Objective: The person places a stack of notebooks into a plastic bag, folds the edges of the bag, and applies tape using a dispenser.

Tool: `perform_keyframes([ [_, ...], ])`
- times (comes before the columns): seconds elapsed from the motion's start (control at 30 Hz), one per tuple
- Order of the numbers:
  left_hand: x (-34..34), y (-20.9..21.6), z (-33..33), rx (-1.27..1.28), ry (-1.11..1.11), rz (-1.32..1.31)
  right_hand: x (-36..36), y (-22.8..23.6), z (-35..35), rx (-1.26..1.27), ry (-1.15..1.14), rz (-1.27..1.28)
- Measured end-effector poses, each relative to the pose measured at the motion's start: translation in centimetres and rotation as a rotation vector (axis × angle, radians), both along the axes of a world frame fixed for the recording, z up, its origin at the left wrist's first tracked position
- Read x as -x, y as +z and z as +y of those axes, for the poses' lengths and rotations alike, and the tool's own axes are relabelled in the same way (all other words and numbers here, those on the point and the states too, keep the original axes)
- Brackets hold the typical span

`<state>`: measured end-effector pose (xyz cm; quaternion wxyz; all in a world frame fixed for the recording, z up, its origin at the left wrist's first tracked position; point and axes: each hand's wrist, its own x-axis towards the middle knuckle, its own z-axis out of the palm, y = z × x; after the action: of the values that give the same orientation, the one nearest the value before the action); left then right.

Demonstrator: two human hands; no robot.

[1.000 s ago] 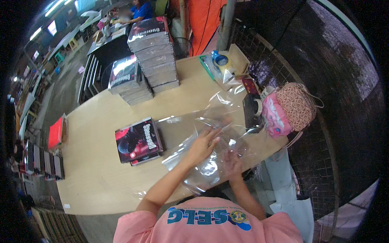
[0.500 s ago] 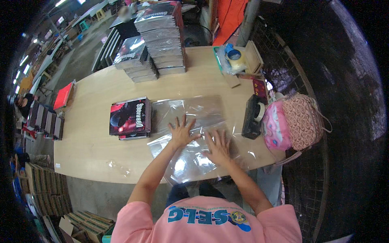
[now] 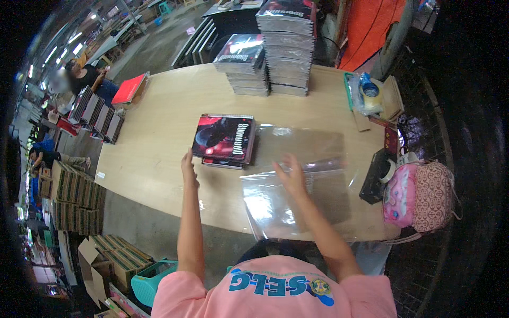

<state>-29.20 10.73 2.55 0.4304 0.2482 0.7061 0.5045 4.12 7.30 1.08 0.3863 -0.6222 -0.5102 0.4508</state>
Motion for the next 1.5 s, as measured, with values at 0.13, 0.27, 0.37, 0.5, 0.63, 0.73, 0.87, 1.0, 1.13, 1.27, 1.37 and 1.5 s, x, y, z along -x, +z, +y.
perform_keyframes([
  [0.13, 6.1, -0.9, 6.8, 0.199, -0.356, -0.027, 9.7, -0.5, 10.5, 0.408, -0.092, 0.263],
  [0.27, 6.7, -2.4, 9.0, 0.084, -0.376, 0.168, 10.9, -3.8, 11.7, 0.210, -0.064, 0.425],
  [0.37, 3.3, 3.8, 5.3, -0.074, -0.441, 0.088, 8.8, -4.0, 9.3, 0.163, -0.097, 0.821],
  [0.5, -1.2, 10.2, -2.1, -0.399, -0.398, -0.437, 3.6, 4.7, -0.2, 0.486, 0.034, 1.367],
  [0.63, -7.2, 1.0, 2.3, -0.500, -0.935, -0.118, 0.2, 6.4, -9.7, 0.709, -0.185, 1.375],
  [0.73, -12.9, 2.1, -2.2, -0.632, -1.175, 0.025, -4.4, 8.5, -14.1, 0.252, -0.032, 1.102],
  [0.87, -19.9, 5.6, -8.2, -0.428, -0.884, 0.040, -10.4, 7.8, -15.9, -0.380, -0.054, 0.591],
  [1.0, -23.6, 3.9, -8.6, -0.630, -0.795, 0.117, -14.3, -0.5, -14.4, -0.334, -0.341, 0.128],
  [1.13, -23.0, -0.4, -7.7, -0.742, -0.737, 0.091, -13.7, -0.3, -9.1, -0.621, -0.093, 0.014],
  [1.27, -22.5, -5.1, -7.4, -0.555, -0.852, 0.034, -12.1, -4.7, -8.4, -0.599, -0.096, -0.076],
  [1.37, -23.2, -6.3, -6.8, -0.765, -0.745, 0.216, -13.1, -10.8, -10.2, -0.251, -0.239, 0.136],
  [1.5, -23.6, -7.0, -7.0, -0.611, -0.743, 0.175, -14.1, -14.7, -9.3, -0.350, -0.171, -0.006],
])
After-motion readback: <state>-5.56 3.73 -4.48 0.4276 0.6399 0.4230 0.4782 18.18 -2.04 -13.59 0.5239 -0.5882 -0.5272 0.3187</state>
